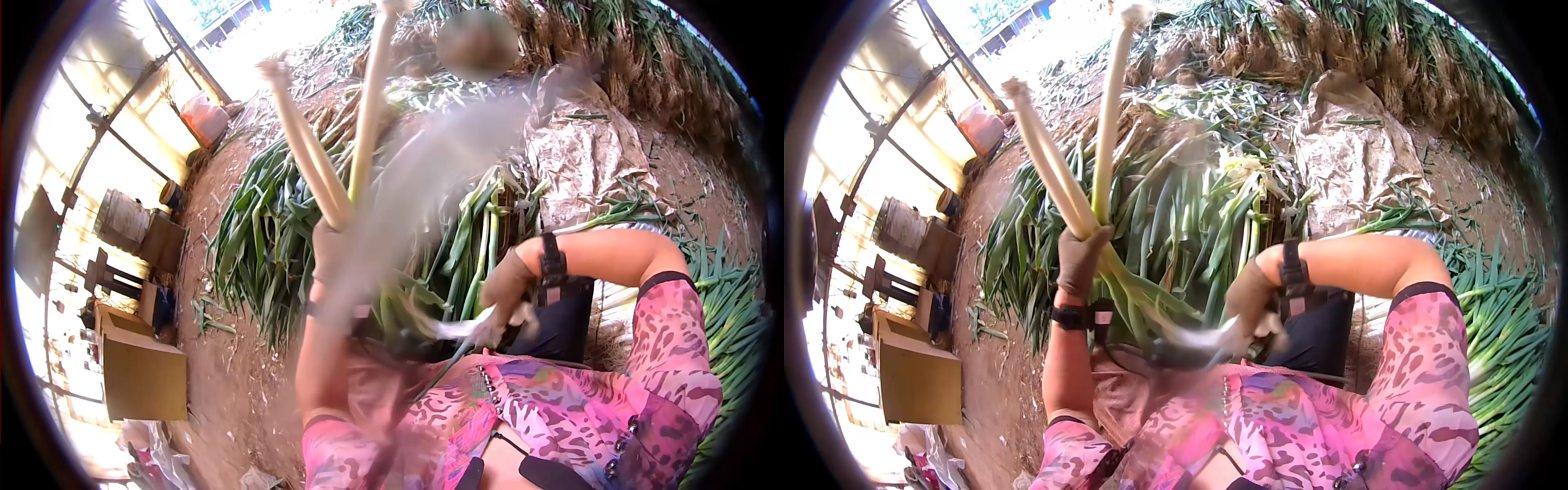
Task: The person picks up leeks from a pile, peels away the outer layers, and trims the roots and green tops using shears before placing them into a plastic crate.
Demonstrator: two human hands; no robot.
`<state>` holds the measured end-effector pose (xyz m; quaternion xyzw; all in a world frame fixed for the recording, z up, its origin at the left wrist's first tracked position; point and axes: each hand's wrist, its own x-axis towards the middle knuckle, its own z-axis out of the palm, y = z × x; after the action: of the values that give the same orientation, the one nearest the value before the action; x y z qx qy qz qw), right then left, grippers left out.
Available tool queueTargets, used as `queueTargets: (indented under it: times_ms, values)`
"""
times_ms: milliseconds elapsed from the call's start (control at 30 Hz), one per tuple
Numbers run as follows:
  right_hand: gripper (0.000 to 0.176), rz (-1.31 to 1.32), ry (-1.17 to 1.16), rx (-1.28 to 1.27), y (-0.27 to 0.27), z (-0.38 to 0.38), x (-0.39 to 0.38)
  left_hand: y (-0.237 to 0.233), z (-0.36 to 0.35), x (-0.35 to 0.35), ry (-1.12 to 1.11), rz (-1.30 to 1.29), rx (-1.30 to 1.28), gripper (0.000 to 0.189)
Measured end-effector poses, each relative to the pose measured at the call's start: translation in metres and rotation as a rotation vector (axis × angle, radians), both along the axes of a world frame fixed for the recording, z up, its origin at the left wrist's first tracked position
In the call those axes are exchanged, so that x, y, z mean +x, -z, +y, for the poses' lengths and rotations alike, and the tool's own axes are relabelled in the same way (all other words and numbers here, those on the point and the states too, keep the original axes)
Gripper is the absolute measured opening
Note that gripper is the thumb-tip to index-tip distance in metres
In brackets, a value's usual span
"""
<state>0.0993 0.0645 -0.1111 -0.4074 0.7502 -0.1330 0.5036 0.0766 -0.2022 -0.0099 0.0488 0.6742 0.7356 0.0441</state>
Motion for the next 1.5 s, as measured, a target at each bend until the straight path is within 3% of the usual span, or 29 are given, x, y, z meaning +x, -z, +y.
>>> queueTargets:
  times_ms: [33,100,200,267,333,467,633,767,900,1067,1167,1300,1367,1400,1433,1467,1500]
  values:
    - [0.041,0.073,-0.097,0.206,0.01,0.011,-0.01,0.001,-0.008,-0.004,-0.008,0.01,0.016,0.027]
    - [0.041,0.314,0.102,0.257,-0.014,0.021,-0.052,0.011,-0.029,-0.017,-0.051,0.069,-0.114,0.025]
    - [0.041,0.85,0.687,-0.262,-0.089,0.034,-0.122,0.026,-0.051,-0.035,-0.089,0.169,-0.211,0.025]
    - [0.041,1.079,0.879,-0.494,-0.133,0.032,-0.146,0.016,-0.054,-0.033,-0.086,0.199,-0.211,0.025]
    - [0.041,1.193,0.938,-0.555,-0.154,0.026,-0.157,-0.009,-0.039,-0.018,0.007,0.223,-0.192,0.031]
    - [0.041,1.292,0.903,-0.54,-0.163,0.01,-0.149,-0.052,-0.015,-0.011,0.144,0.369,-0.356,0.038]
    - [0.041,1.341,0.879,-0.533,-0.163,0.002,-0.115,-0.092,0.004,0.002,0.285,0.503,-0.141,0.034]
    - [0.041,1.366,0.852,-0.534,-0.159,0.002,-0.089,-0.095,0.019,0.005,0.217,0.491,-0.123,0.031]
    - [0.042,1.38,0.76,-0.509,-0.141,-0.001,-0.052,-0.123,-0.001,-0.027,-0.04,1.074,-0.689,0.024]
    - [0.042,1.359,0.432,-0.431,-0.076,-0.023,0.012,-0.183,-0.045,-0.063,-0.445,1.423,-1.078,0.032]
    - [0.043,1.333,0.249,-0.376,-0.026,-0.029,0.052,-0.214,-0.066,-0.075,-0.471,1.226,-1.254,0.04]
    - [0.041,1.317,0.292,-0.518,-0.016,-0.013,0.077,-0.199,-0.028,-0.044,-0.685,1.033,-1.051,0.031]
    - [0.036,1.383,0.43,-0.791,-0.063,-0.002,0.099,-0.187,0.003,-0.046,-0.65,0.747,-0.391,0.038]
    - [0.034,1.485,0.465,-0.922,-0.087,0.006,0.111,-0.174,0.011,-0.049,-0.573,0.814,-0.454,0.037]
    - [0.036,1.636,0.433,-0.886,-0.097,0.009,0.111,-0.153,0.007,-0.061,-0.392,0.934,-0.442,0.033]
    - [0.039,1.793,0.406,-0.813,-0.112,0.021,0.117,-0.152,0.035,-0.029,-0.482,0.795,-0.681,0.03]
    - [0.044,1.829,0.361,-0.761,-0.137,0.042,0.133,-0.124,0.048,-0.044,-0.209,0.97,-0.508,0.027]
